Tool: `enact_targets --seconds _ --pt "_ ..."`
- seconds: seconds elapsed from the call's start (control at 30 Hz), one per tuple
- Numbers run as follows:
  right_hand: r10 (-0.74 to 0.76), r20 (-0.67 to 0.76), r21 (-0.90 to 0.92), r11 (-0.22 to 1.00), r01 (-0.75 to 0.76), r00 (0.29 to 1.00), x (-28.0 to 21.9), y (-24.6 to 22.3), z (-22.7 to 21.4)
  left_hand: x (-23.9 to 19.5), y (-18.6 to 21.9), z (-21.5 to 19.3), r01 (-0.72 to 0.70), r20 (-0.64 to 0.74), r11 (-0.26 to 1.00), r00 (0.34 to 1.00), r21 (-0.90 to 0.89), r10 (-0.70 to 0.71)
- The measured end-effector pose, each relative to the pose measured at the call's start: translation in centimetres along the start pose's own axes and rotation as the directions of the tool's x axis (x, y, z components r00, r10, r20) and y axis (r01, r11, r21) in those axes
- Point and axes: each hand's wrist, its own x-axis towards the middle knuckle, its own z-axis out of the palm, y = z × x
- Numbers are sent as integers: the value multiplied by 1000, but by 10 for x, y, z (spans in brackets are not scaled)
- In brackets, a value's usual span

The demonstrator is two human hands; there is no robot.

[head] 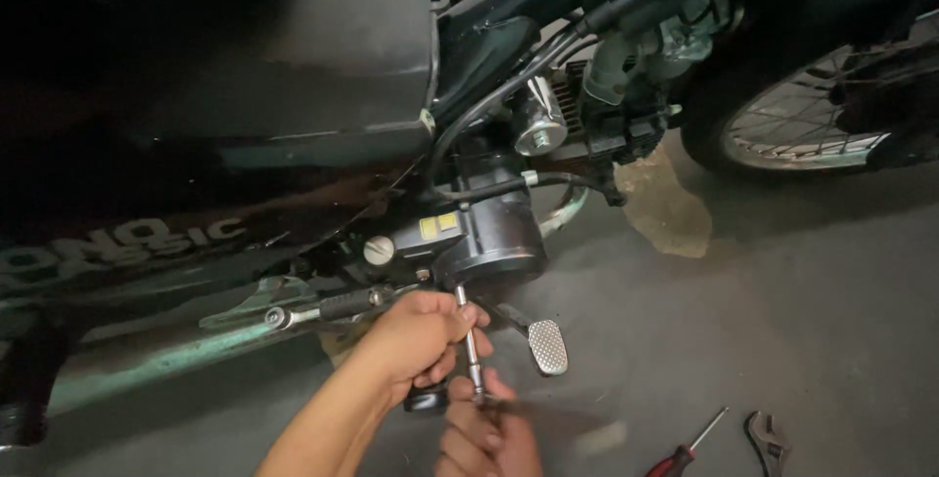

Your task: Using a socket wrench to loosen or tighten a bolt on a motorcycle engine

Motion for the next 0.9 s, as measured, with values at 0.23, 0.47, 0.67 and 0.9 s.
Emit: enact_targets --seconds 0.23,0.47,0.67,0.9 --pt "-853 -489 -826 521 215 184 34 37 59 -4 5 9 -26 14 983 1000 179 24" --pt "8 173 366 928 -72 985 7 6 37 5 2 7 7 26 1000 1000 2 -7" --pt "-589 -617 -624 770 132 522 23 26 42 1 4 3 6 52 1000 999 -3 -5" --pt "-115 -411 -187 982 39 905 2 3 13 1 0 6 -14 -25 998 1000 64 16"
